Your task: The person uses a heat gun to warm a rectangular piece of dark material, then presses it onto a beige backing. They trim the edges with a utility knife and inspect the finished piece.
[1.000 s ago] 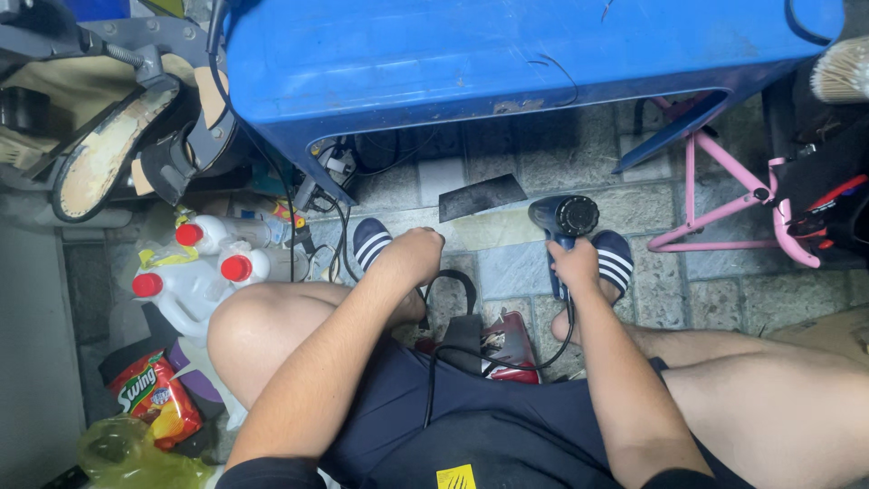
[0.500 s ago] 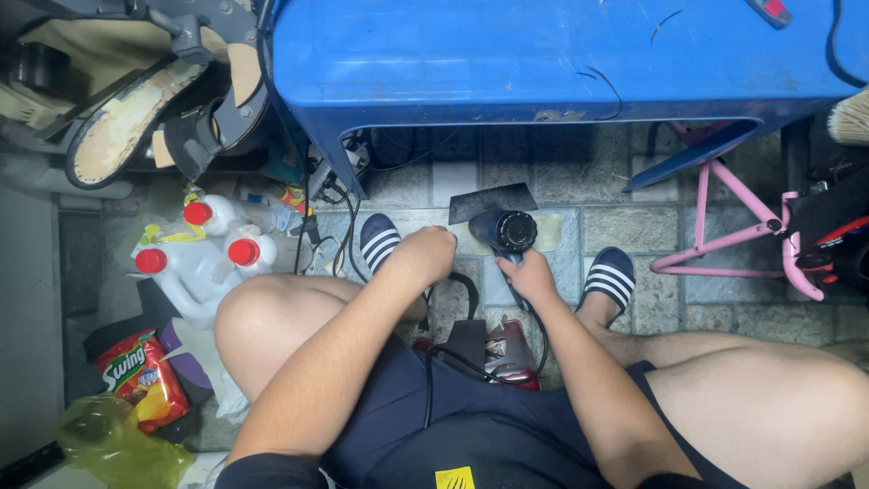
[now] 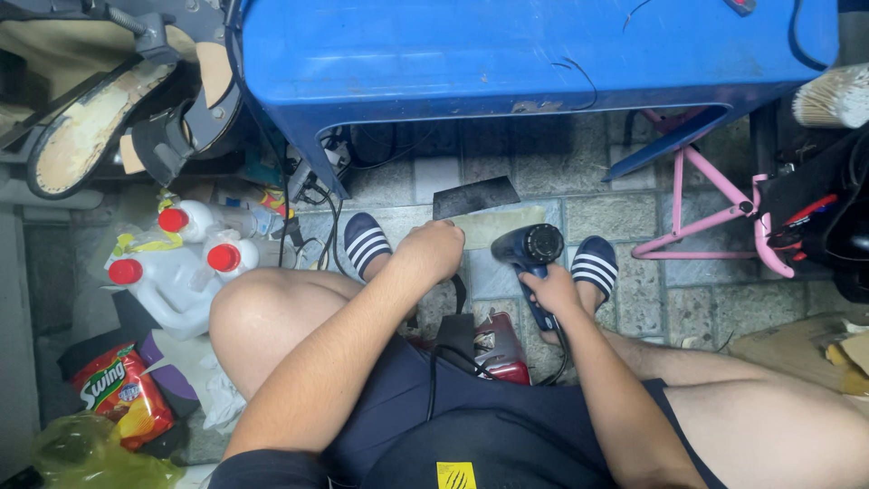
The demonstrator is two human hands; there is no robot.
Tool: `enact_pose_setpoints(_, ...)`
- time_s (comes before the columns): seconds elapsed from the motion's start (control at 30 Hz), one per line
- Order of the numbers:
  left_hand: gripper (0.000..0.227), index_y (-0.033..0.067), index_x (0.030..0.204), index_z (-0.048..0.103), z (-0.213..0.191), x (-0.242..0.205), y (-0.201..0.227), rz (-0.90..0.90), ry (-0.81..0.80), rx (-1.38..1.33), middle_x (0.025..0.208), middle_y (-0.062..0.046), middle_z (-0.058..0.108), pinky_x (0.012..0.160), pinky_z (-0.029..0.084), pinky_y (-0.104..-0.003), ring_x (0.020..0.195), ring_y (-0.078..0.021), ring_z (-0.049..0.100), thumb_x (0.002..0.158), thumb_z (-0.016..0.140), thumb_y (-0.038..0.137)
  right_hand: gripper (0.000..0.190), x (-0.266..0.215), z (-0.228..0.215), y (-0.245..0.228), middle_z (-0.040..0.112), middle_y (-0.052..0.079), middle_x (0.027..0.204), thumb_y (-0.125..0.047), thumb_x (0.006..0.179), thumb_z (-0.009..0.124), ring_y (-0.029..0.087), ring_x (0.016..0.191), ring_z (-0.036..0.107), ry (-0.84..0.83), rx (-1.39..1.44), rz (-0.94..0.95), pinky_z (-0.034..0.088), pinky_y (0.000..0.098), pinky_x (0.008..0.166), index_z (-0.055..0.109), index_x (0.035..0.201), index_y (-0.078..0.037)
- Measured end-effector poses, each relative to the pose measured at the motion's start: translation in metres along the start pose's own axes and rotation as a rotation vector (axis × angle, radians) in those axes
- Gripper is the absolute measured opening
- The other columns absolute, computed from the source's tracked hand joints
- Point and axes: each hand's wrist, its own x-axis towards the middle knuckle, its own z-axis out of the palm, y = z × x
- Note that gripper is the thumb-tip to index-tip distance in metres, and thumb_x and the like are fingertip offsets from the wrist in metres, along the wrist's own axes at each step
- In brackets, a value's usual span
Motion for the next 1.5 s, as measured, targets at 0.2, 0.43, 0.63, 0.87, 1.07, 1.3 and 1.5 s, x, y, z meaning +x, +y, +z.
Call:
enact_pose_setpoints(0.2,0.029,-0.0018,0.112,0.072,0.002,0.001,0.0,0.003,-0.013,0.01,0.128,-0.02,0.065,0.096,0.055,-0.044,0.117,-0.0358,0.066,0.084,0.065,0.005,0.036,0.011,-0.033,0.029,0.068,0.015,0.064,-0.026,0.086,0.079,0.022,0.049,0.065,0.161,0.134,0.031,0.051,0.0361,0.046,0.068,0.094,0.007)
enact_pose_setpoints(0.43,0.029,-0.0014,0.113,0.072,-0.006,-0.003,-0.001,-0.045,-0.065,0.012,0.13,-0.02,0.066,0.096,0.056,-0.042,0.117,-0.0348,0.066,0.084,0.067,0.003,0.036,0.024,-0.033,0.02,0.071,0.015,0.069,-0.027,0.086,0.08,0.021,0.053,0.069,0.279,0.134,0.047,0.053,0.0354,0.048,0.068,0.098,0.006)
enact_pose_setpoints(0.63,0.035,-0.001,0.114,0.071,-0.011,-0.011,-0.009,-0.093,-0.108,0.001,0.131,-0.019,0.065,0.096,0.056,-0.041,0.117,-0.0336,0.066,0.08,0.071,-0.002,0.04,0.04,-0.011,-0.004,0.071,0.015,0.067,-0.029,0.085,0.08,0.022,0.055,0.071,0.304,0.135,-0.06,0.055,0.0369,0.052,0.068,0.1,0.006)
enact_pose_setpoints(0.87,0.031,-0.0008,0.113,0.072,-0.003,-0.018,-0.027,-0.104,-0.044,-0.061,0.129,-0.02,0.065,0.096,0.055,-0.043,0.117,-0.0362,0.065,0.082,0.068,0.001,0.042,0.061,0.015,-0.035,0.072,0.016,0.067,-0.033,0.087,0.08,0.023,0.061,0.073,0.322,0.095,-0.119,0.056,0.0377,0.063,0.07,0.095,0.007)
enact_pose_setpoints(1.07,0.032,-0.0012,0.112,0.072,0.006,-0.018,-0.034,-0.085,-0.029,-0.066,0.127,-0.02,0.065,0.095,0.056,-0.043,0.116,-0.0362,0.066,0.081,0.068,0.002,0.039,0.067,0.041,-0.063,0.072,0.016,0.068,-0.031,0.086,0.079,0.022,0.06,0.073,0.267,0.122,-0.176,0.056,0.0371,0.061,0.07,0.1,0.004)
enact_pose_setpoints(1.3,0.029,-0.0018,0.112,0.071,0.008,-0.023,-0.041,-0.088,-0.013,-0.095,0.126,-0.021,0.066,0.094,0.056,-0.043,0.115,-0.036,0.066,0.085,0.064,0.002,0.036,0.053,0.067,-0.097,0.072,0.015,0.069,-0.028,0.086,0.079,0.021,0.056,0.071,0.099,0.113,-0.243,0.055,0.0359,0.058,0.069,0.098,0.005)
enact_pose_setpoints(1.5,0.029,-0.0029,0.113,0.071,0.002,-0.028,-0.041,-0.108,-0.063,-0.066,0.127,-0.021,0.066,0.094,0.058,-0.041,0.115,-0.0335,0.068,0.086,0.063,0.001,0.039,0.04,0.07,-0.111,0.071,0.011,0.067,-0.029,0.086,0.078,0.016,0.053,0.069,-0.04,0.086,-0.225,0.054,0.0317,0.051,0.067,0.1,0.006)
